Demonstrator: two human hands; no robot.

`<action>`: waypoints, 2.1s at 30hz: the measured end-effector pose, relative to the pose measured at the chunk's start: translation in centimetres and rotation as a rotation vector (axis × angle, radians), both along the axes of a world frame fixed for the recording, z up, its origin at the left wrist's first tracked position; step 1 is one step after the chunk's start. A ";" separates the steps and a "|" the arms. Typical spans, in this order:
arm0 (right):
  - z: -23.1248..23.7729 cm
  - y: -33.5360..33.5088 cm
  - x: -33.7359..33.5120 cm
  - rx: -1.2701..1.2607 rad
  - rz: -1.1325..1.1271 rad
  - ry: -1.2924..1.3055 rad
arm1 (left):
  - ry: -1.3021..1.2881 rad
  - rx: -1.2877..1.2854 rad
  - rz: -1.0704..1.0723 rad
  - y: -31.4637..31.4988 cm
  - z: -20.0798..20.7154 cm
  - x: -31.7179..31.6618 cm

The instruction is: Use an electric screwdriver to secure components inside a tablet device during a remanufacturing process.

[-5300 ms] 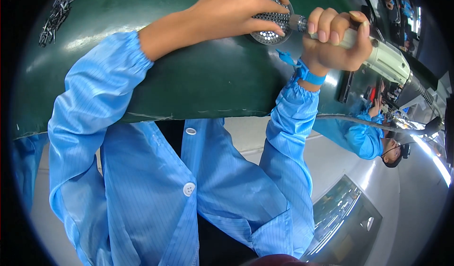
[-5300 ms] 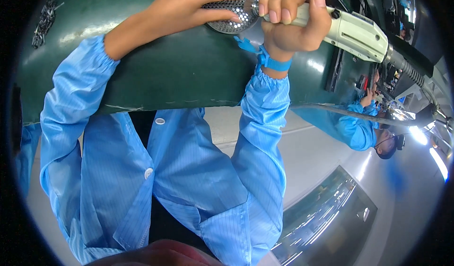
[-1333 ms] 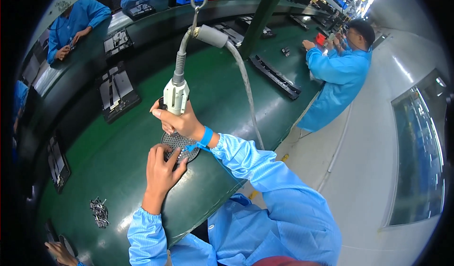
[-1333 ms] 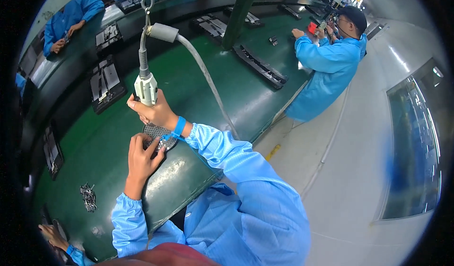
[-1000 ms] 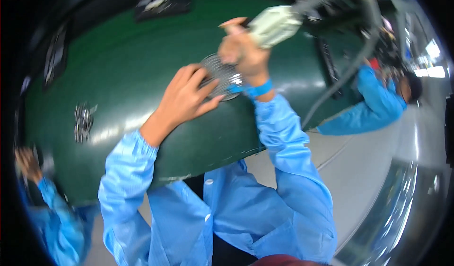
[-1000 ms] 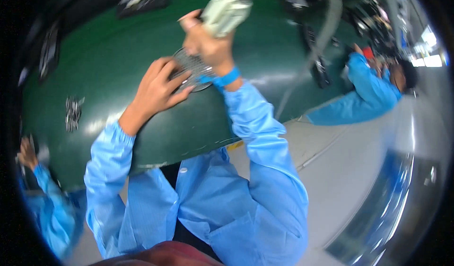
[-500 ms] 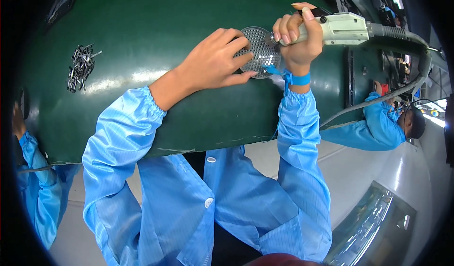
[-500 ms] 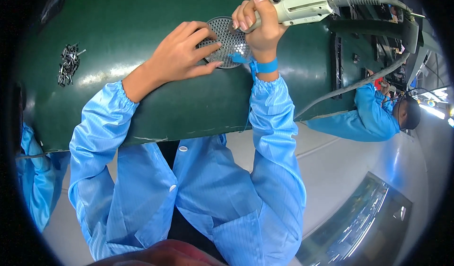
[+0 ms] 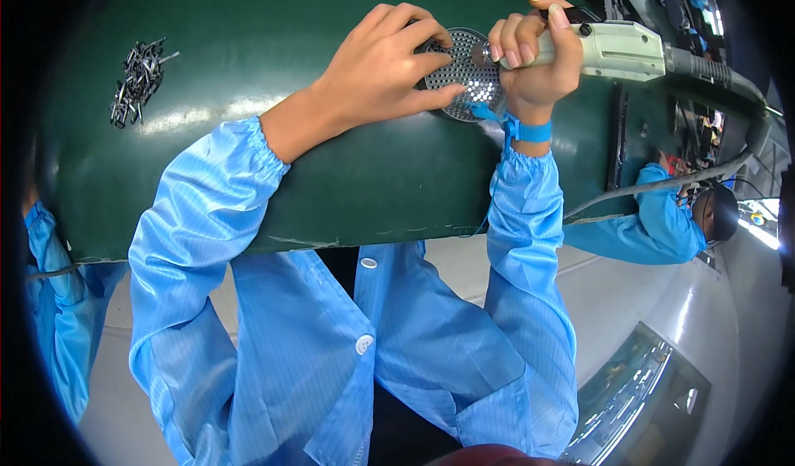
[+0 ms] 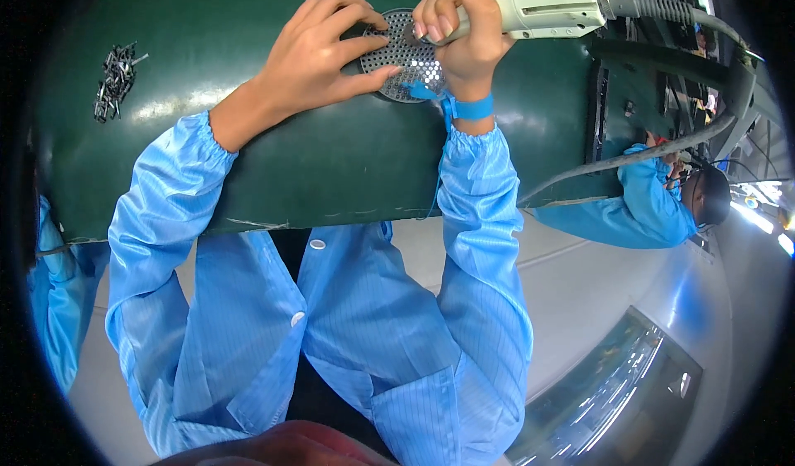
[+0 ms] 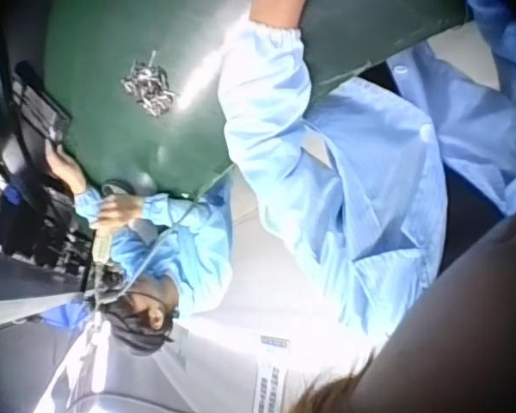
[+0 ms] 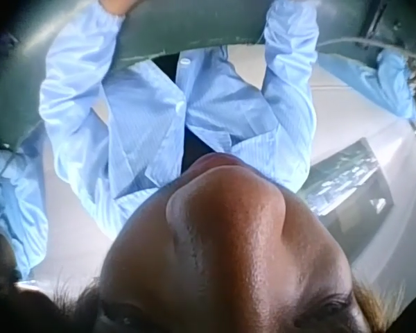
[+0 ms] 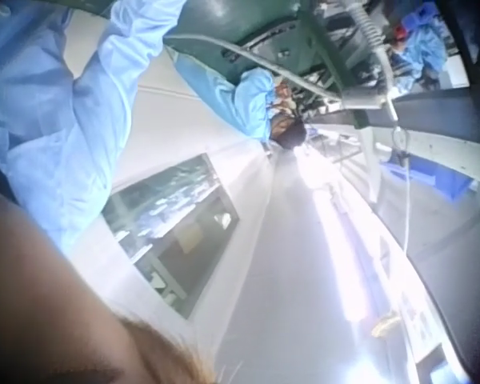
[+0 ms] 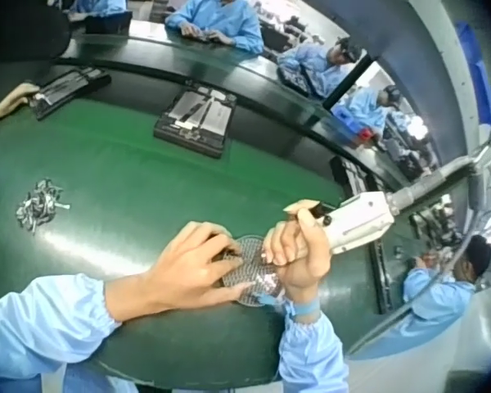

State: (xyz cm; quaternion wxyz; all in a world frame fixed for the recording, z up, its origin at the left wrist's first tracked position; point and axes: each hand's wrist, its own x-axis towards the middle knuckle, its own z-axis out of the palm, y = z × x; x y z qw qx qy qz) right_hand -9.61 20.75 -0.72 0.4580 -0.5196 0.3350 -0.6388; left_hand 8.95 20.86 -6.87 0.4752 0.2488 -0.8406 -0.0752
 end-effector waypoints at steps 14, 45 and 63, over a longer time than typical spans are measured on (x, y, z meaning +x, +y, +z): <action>-1.6 0.0 -1.3 0.002 -0.051 0.038 | 0.041 -0.032 0.018 0.3 0.5 0.6; -0.4 1.9 -4.2 0.135 -0.022 -0.111 | 0.053 0.089 -0.102 0.3 0.3 -1.4; -1.1 1.1 -3.4 -0.007 -0.035 -0.061 | -0.081 0.097 -0.016 0.6 0.2 -1.4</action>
